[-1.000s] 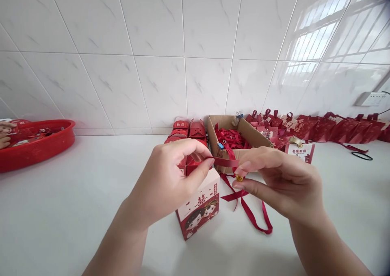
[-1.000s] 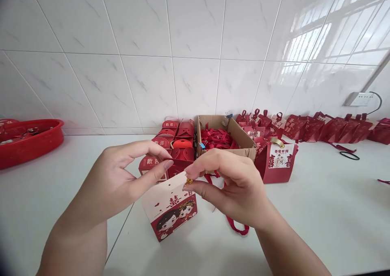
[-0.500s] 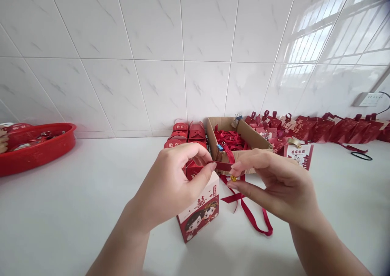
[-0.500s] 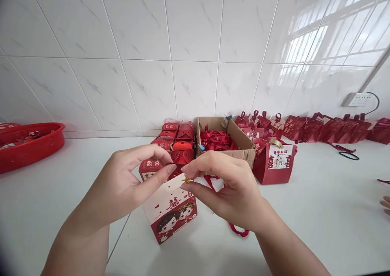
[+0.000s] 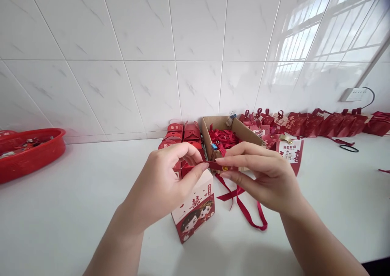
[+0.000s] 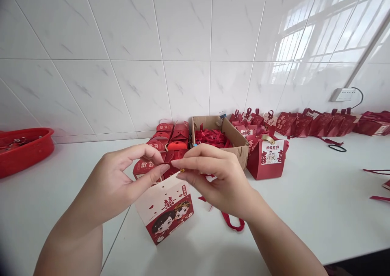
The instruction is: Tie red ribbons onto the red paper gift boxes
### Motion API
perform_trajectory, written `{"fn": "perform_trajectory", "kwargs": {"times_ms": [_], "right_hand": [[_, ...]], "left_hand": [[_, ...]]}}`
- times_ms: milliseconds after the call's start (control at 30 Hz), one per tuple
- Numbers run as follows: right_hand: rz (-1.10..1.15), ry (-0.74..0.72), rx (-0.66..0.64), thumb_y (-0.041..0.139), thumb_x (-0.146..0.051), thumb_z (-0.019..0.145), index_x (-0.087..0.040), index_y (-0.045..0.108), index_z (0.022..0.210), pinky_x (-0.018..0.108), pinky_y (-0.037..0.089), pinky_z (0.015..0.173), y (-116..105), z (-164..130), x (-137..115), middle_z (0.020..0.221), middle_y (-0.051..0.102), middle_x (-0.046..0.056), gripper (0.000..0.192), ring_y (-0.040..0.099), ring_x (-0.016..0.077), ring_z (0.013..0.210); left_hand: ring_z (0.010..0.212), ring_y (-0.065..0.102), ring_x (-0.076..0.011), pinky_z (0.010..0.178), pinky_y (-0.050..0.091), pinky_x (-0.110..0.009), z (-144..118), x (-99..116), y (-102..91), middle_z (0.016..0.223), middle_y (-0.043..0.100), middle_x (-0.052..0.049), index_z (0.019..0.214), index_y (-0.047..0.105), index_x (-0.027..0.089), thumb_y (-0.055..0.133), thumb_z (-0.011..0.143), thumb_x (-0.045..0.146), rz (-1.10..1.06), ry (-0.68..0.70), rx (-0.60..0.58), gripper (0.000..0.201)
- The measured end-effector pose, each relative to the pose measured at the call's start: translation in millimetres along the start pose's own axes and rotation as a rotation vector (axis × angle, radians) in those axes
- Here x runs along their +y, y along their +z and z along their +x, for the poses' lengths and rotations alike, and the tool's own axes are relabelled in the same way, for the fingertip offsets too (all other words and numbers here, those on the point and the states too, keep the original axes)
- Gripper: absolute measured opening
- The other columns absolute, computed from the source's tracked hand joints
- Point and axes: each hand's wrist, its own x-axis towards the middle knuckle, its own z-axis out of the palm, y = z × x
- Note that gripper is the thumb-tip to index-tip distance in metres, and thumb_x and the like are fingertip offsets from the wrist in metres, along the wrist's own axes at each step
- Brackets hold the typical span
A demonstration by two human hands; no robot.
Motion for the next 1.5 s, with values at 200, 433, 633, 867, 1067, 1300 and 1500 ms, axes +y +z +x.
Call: {"fn": "perform_trajectory", "kwargs": {"times_ms": [200, 433, 633, 867, 1067, 1300, 1500], "right_hand": [[0.080, 0.098, 0.106, 0.063, -0.005, 0.081, -0.025, 0.073, 0.093, 0.027, 0.058, 0.070, 2.6, -1.5, 14.5, 0.103, 0.066, 0.004, 0.025, 0.064, 0.0161, 0.094], [0.313, 0.167, 0.067, 0.066, -0.004, 0.079, -0.025, 0.073, 0.092, 0.025, 0.058, 0.065, 10.4, -1.7, 11.9, 0.086, 0.072, 0.002, 0.026, 0.068, 0.0138, 0.078], [0.478, 0.272, 0.114, 0.069, -0.005, 0.076, -0.024, 0.075, 0.086, 0.021, 0.056, 0.055, 9.6, -3.0, 4.8, 0.079, 0.071, 0.001, 0.022, 0.066, 0.0110, 0.067], [0.608, 0.308, 0.090, 0.068, -0.005, 0.077, -0.020, 0.074, 0.085, 0.025, 0.059, 0.058, 12.4, -2.4, -0.3, 0.074, 0.070, 0.001, 0.019, 0.066, 0.0123, 0.066], [0.613, 0.295, 0.111, 0.067, -0.004, 0.077, -0.021, 0.074, 0.087, 0.025, 0.059, 0.057, 14.3, -2.3, -1.8, 0.074, 0.070, 0.001, 0.021, 0.066, 0.0120, 0.065], [0.176, 0.123, 0.259, 0.068, -0.002, 0.076, -0.030, 0.074, 0.096, 0.031, 0.059, 0.073, 11.0, -4.9, 0.0, 0.099, 0.068, 0.003, 0.034, 0.066, 0.0178, 0.092], [-0.125, -0.112, 0.345, 0.065, 0.005, 0.074, -0.026, 0.069, 0.112, 0.028, 0.056, 0.061, 11.0, -11.9, -6.4, 0.096, 0.068, 0.004, 0.050, 0.065, 0.0158, 0.080]], "left_hand": [[0.055, 0.045, -0.0078, 0.049, 0.037, -0.020, 2.5, -1.7, 2.4, 0.069, 0.056, 0.005, 0.076, 0.056, 0.023, 0.055, 0.087, 0.041, -0.095, -0.084, -0.042, 0.020], [0.068, 0.055, -0.0084, 0.059, 0.044, -0.017, 2.0, 1.6, 4.8, 0.073, 0.060, 0.004, 0.078, 0.062, 0.023, 0.062, 0.084, 0.039, -0.309, -0.131, -0.148, 0.017], [0.067, 0.054, -0.0092, 0.057, 0.043, -0.018, -0.4, 4.9, -0.1, 0.074, 0.060, 0.002, 0.085, 0.063, 0.022, 0.058, 0.087, 0.037, -0.478, -0.168, -0.248, 0.016], [0.078, 0.057, -0.0146, 0.071, 0.047, -0.027, 2.3, 4.2, 0.4, 0.079, 0.060, -0.002, 0.086, 0.059, 0.018, 0.058, 0.087, 0.034, -0.676, -0.178, -0.367, 0.016], [0.074, 0.053, -0.0134, 0.068, 0.045, -0.026, 3.5, 4.4, 2.7, 0.076, 0.056, -0.002, 0.084, 0.059, 0.017, 0.060, 0.086, 0.030, -0.790, -0.191, -0.387, 0.013], [0.074, 0.054, -0.0112, 0.067, 0.045, -0.022, 4.0, 6.2, 7.1, 0.074, 0.058, -0.001, 0.082, 0.059, 0.017, 0.059, 0.087, 0.029, -0.801, -0.220, -0.290, 0.013], [0.066, 0.052, -0.0083, 0.059, 0.043, -0.019, 4.8, 9.1, 12.1, 0.075, 0.057, 0.001, 0.079, 0.058, 0.017, 0.061, 0.085, 0.030, -0.648, -0.218, -0.085, 0.015]]}}
